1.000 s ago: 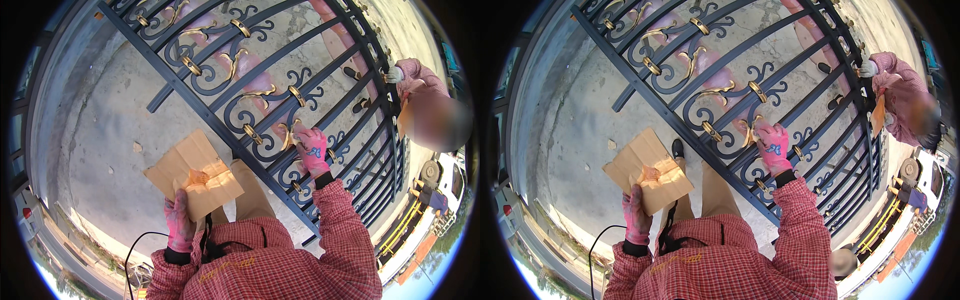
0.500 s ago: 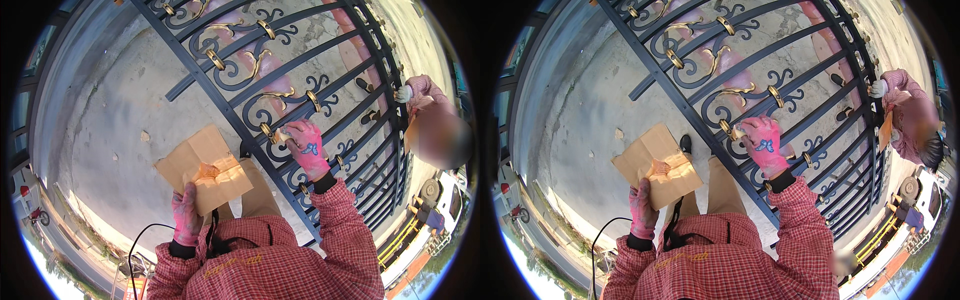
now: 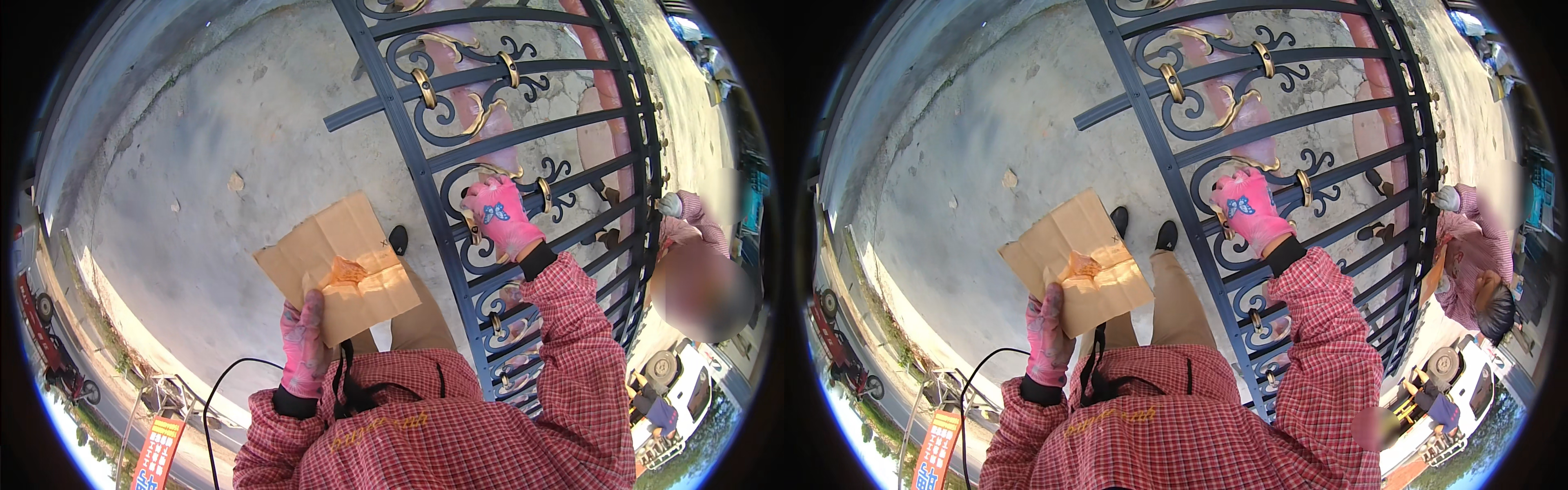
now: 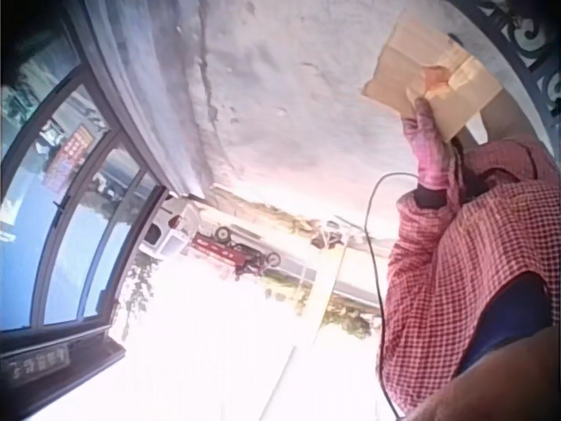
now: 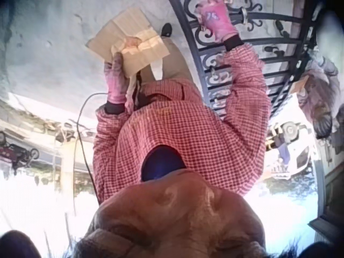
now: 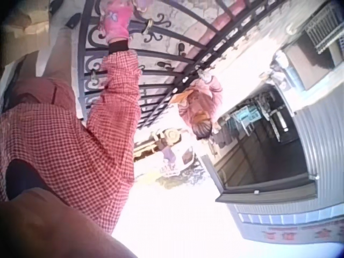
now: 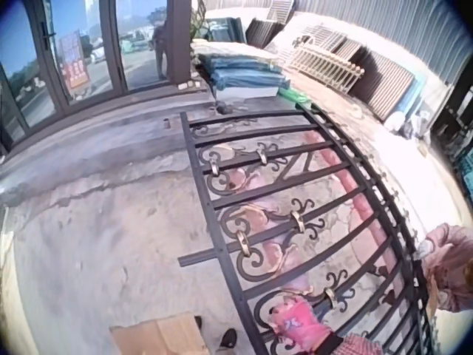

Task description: The person applies a yellowish adhesive from a small cardboard box onto the ornate metalwork of a black metal gate. They move along the gate, applying the substance to multiple decorative elements while another person works nearby.

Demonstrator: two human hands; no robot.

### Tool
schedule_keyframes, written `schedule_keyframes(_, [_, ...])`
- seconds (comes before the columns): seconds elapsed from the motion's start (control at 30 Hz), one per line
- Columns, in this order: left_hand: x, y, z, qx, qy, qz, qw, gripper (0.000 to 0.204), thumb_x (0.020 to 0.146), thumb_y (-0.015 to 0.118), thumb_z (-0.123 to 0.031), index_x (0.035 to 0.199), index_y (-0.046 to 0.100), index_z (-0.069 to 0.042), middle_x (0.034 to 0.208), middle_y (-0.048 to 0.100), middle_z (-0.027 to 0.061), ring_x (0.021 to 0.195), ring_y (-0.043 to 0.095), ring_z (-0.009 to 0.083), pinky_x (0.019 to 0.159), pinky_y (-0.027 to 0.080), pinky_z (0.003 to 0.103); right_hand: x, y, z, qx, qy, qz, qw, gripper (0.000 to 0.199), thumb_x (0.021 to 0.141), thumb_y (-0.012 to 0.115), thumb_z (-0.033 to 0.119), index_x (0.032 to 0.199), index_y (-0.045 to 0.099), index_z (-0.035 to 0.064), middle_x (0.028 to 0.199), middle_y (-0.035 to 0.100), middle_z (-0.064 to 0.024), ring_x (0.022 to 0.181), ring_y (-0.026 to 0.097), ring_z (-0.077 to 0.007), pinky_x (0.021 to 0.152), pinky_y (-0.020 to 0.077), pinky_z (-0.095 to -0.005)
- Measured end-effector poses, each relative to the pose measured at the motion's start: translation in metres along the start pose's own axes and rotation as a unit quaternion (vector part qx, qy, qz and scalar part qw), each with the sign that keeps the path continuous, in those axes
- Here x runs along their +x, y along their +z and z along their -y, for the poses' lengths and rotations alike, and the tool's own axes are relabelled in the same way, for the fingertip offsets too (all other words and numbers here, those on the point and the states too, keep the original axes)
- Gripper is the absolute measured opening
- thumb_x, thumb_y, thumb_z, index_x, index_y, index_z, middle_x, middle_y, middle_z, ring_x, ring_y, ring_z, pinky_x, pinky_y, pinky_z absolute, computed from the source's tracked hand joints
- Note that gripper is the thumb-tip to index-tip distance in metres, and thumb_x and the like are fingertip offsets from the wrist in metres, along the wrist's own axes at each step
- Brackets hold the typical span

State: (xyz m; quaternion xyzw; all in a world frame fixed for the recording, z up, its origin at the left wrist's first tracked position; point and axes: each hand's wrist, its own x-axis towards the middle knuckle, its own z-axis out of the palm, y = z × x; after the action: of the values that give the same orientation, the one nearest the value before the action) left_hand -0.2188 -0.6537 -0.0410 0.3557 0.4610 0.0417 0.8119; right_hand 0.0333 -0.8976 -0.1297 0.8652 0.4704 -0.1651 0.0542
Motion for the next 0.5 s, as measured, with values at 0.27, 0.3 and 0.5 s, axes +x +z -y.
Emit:
schedule_keyframes(0.27, [0.0,-0.007,0.0,-0.029,0.007,0.01,1.0,0.041,0.091,0.06,-0.022,0.124,0.044,-0.004,0.116,0.057,0.0089,0.101,0.06,0.0183,0.085,0.053,0.034,-0.001,-0.003,0.007,0.008,0.011,-0.016,1.0,0.02,0.069,0.067,0.013,0.089,0.069,0.0179,0.09,0.063,-0.0025,0.092,0.06,-0.0242,0.085,0.04,-0.038])
schedule_keyframes(0.3, [0.0,-0.006,-0.001,-0.028,0.007,0.006,1.0,0.04,0.091,0.06,-0.022,0.123,0.044,-0.003,0.116,0.057,0.0087,0.101,0.06,0.0182,0.085,0.053,0.034,-0.002,-0.008,0.004,0.041,0.032,-0.055,0.997,0.02,0.07,0.067,0.012,0.088,0.068,0.0172,0.09,0.063,-0.0028,0.092,0.059,-0.0247,0.085,0.04,-0.0381])
schedule_keyframes(0.5, [-0.001,-0.005,0.002,-0.029,0.005,0.006,1.0,0.039,0.092,0.06,-0.021,0.122,0.045,-0.003,0.113,0.058,0.0085,0.098,0.061,0.0175,0.083,0.054,0.032,-0.04,0.001,0.013,0.091,0.109,-0.056,0.988,0.023,0.068,0.067,0.01,0.09,0.068,0.0165,0.092,0.063,-0.0028,0.095,0.058,-0.0259,0.089,0.0384,-0.0389])
